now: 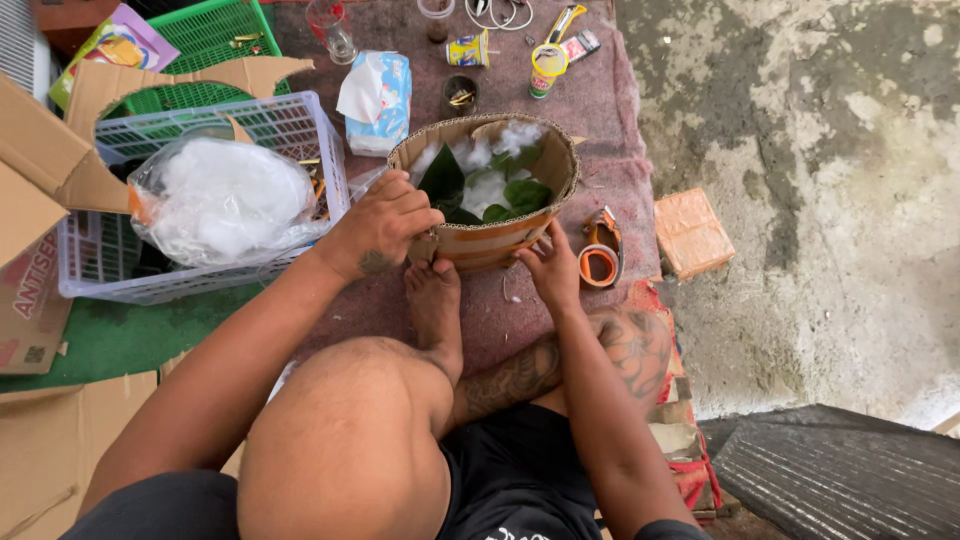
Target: The person sits on a rug and assembles a cylindrical cardboard container. They place green leaves and white cotton-like material inside, then fold the cardboard into a tube. The person uses a handheld tape dispenser to apply multiple strips of orange tape to secure the seams and reinforce the structure.
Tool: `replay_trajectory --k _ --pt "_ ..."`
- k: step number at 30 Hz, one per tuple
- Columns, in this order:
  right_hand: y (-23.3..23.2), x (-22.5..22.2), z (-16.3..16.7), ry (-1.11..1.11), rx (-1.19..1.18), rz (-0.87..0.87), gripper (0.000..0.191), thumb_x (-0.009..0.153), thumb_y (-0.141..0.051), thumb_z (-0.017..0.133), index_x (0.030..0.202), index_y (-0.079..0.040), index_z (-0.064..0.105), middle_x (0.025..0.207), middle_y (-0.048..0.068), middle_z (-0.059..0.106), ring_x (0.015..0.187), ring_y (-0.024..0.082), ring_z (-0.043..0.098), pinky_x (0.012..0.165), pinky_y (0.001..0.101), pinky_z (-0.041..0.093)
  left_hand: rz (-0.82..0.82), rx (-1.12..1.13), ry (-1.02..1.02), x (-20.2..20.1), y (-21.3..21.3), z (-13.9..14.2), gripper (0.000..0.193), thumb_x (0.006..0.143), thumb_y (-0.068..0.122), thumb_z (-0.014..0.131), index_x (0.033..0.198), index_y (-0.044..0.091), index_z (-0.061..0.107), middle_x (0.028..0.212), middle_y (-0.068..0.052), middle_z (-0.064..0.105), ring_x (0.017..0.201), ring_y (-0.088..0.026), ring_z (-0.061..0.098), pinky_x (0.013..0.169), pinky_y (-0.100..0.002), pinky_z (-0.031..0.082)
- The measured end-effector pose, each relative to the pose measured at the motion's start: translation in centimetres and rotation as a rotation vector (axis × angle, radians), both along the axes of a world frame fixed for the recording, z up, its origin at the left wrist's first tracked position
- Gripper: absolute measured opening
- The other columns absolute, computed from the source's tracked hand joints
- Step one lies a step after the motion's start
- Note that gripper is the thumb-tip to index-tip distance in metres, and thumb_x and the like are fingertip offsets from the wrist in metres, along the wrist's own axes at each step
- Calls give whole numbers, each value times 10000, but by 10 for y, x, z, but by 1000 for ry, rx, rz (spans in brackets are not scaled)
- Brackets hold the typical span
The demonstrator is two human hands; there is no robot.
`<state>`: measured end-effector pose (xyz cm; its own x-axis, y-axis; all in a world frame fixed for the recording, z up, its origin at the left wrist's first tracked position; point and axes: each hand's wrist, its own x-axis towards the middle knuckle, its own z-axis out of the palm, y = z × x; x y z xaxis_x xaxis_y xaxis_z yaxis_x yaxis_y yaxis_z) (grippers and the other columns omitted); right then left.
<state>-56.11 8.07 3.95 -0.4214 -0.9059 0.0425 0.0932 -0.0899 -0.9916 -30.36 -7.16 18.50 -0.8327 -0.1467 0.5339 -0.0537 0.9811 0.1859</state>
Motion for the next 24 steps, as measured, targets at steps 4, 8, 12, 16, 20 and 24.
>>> replay_trajectory --k 4,8,12,16,20,24 --pt "10 -6 1 201 139 69 1072 751 82 834 1618 -97 229 1567 132 456 1456 346 444 1122 472 484 8 37 -8 0 2 2 157 862 88 661 1016 108 685 898 -52 563 971 -281 555 1085 -426 410" --pt "12 -1 4 415 204 38 1140 678 43 860 1596 -117 204 1491 90 522 1408 293 482 1039 453 485 9 23 -53 0 2 6 201 847 61 639 1035 104 696 888 -51 562 958 -269 558 1113 -437 402" --pt "-2 4 -7 388 220 1 929 694 -6 898 1490 -102 428 1364 92 654 1300 255 608 1069 432 508 -6 30 -44 0 1 6 240 832 30 618 1046 103 699 895 -48 561 964 -269 559 1143 -437 387" --pt "-9 -6 -9 265 311 -38 811 630 -27 949 1317 -70 521 1278 98 685 1237 247 645 1054 410 551 -16 59 -50 0 0 2 229 834 21 626 1037 100 697 886 -51 549 960 -272 550 1153 -449 369" --pt "-12 -9 -1 237 392 -52 782 585 -10 957 1243 -44 537 1245 108 686 1206 252 650 1025 415 574 -36 67 -38 0 -1 0 292 803 -5 611 1061 97 702 912 -48 555 981 -272 548 1172 -462 359" --pt "-13 -8 -2 124 350 -24 747 621 63 902 1255 -38 521 1239 122 681 1176 274 661 990 418 587 -19 70 -61 0 -3 -2 246 821 7 633 1033 109 704 873 -47 540 946 -272 541 1154 -456 366"
